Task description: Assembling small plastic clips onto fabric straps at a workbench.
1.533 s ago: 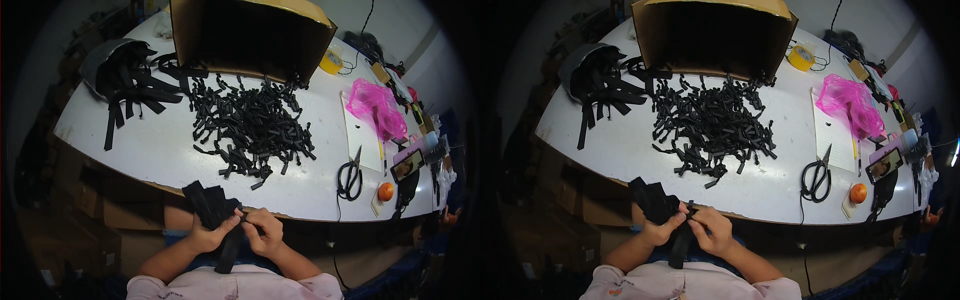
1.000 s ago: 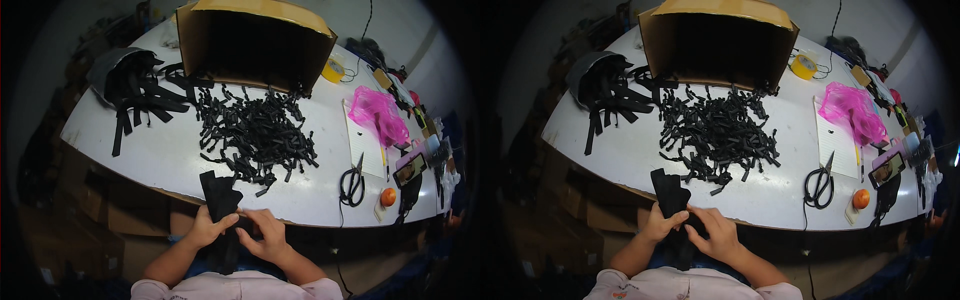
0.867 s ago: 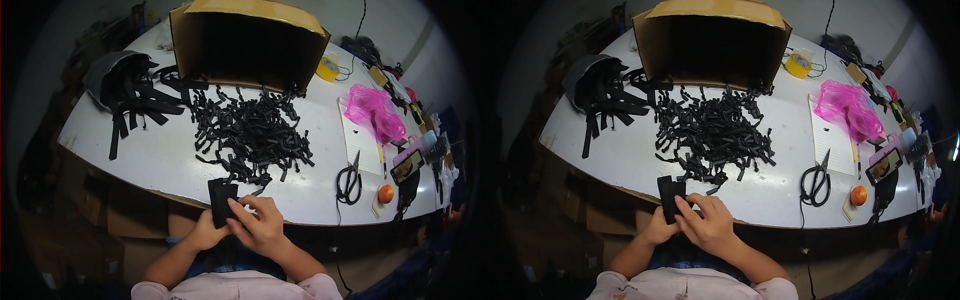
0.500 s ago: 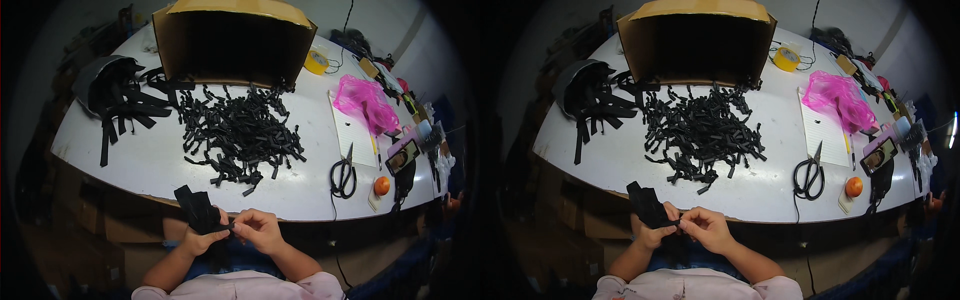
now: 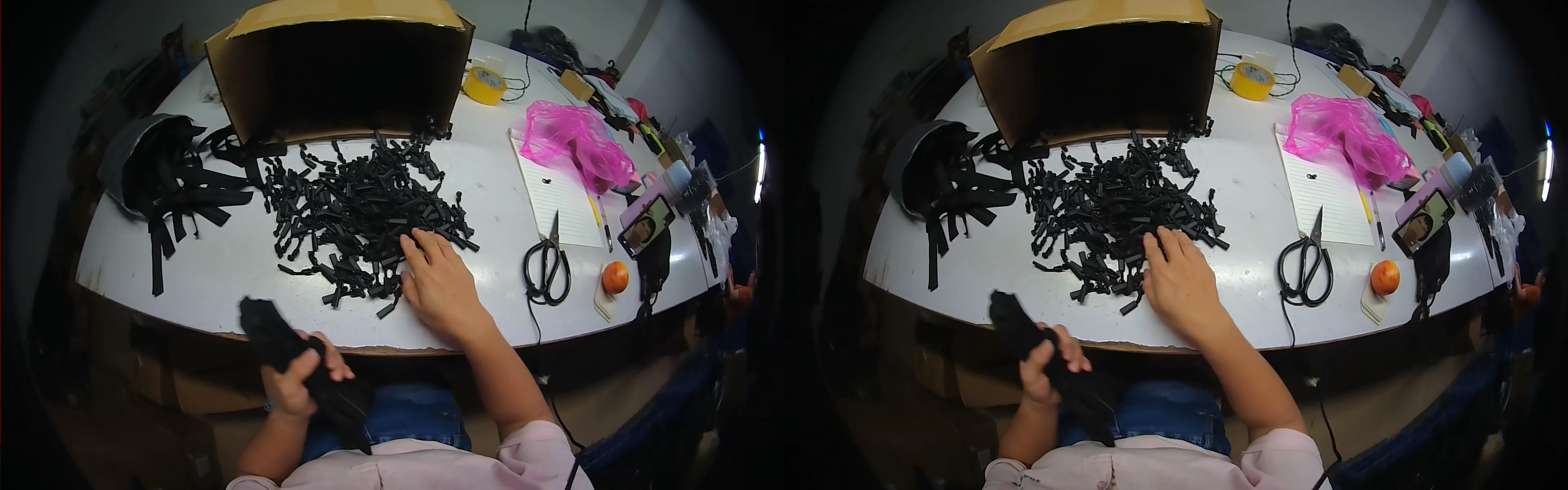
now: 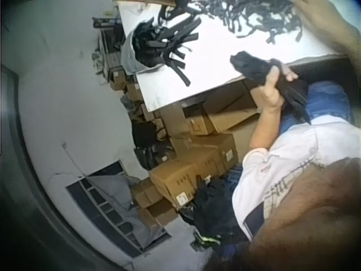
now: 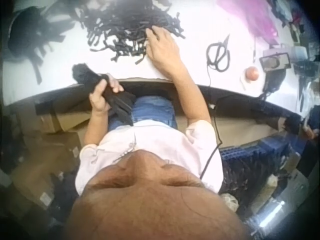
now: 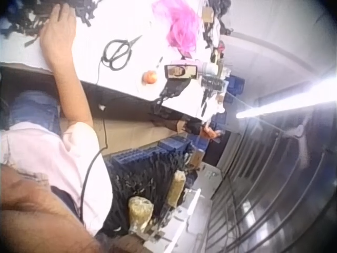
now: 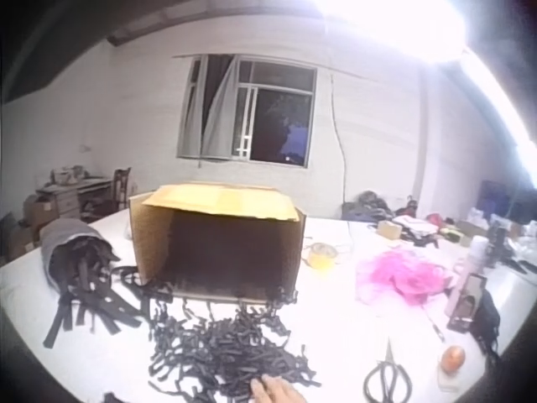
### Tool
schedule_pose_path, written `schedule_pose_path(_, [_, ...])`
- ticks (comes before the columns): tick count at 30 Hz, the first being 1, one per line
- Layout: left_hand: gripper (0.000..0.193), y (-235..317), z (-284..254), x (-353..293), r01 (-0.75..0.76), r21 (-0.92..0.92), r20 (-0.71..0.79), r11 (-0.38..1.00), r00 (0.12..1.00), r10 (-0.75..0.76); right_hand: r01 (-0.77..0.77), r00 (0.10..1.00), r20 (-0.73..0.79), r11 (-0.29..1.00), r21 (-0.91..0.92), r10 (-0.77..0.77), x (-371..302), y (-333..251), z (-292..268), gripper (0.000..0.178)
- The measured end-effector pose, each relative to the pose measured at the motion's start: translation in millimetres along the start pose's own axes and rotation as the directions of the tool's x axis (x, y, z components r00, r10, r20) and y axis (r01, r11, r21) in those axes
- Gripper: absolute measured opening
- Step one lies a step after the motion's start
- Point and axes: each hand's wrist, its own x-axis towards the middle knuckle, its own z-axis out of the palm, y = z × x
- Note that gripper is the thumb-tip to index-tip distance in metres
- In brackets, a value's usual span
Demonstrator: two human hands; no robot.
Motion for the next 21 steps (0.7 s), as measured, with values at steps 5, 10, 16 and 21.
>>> schedule_pose_path(5, [0.012, 11.8, -7.6, 8.2, -0.264, 0.278, 0.141, 0.924, 0.962, 0.232, -0.032, 0.996, 0.085, 0.998, 0.048, 0.028, -20.3, -2.9, -6.8, 0.036])
schedule_pose_path(10, [0.013, 1.2, -1.4, -5.3, -0.130, 0.635, 0.166, 0.761, 0.986, 0.030, -0.015, 0.995, -0.100, 0.998, 0.054, 0.020, -43.4, -21.3, -23.9, 0.035])
schedule_pose_path(16, [0.017, -16.1, 9.4, -11.7, 0.015, 0.673, 0.162, 0.740, 0.973, -0.167, -0.118, 0.993, 0.078, 0.595, 0.795, 0.093, -71.9, -60.9, -24.9, 0.007])
schedule_pose_path(21, [0.013, -19.6, 20.7, -15.0, 0.047, 0.599, 0.001, 0.799, 0.998, -0.060, -0.208, 0.977, 0.145, 0.524, 0.826, 0.159, -76.8, -62.5, -19.4, 0.004])
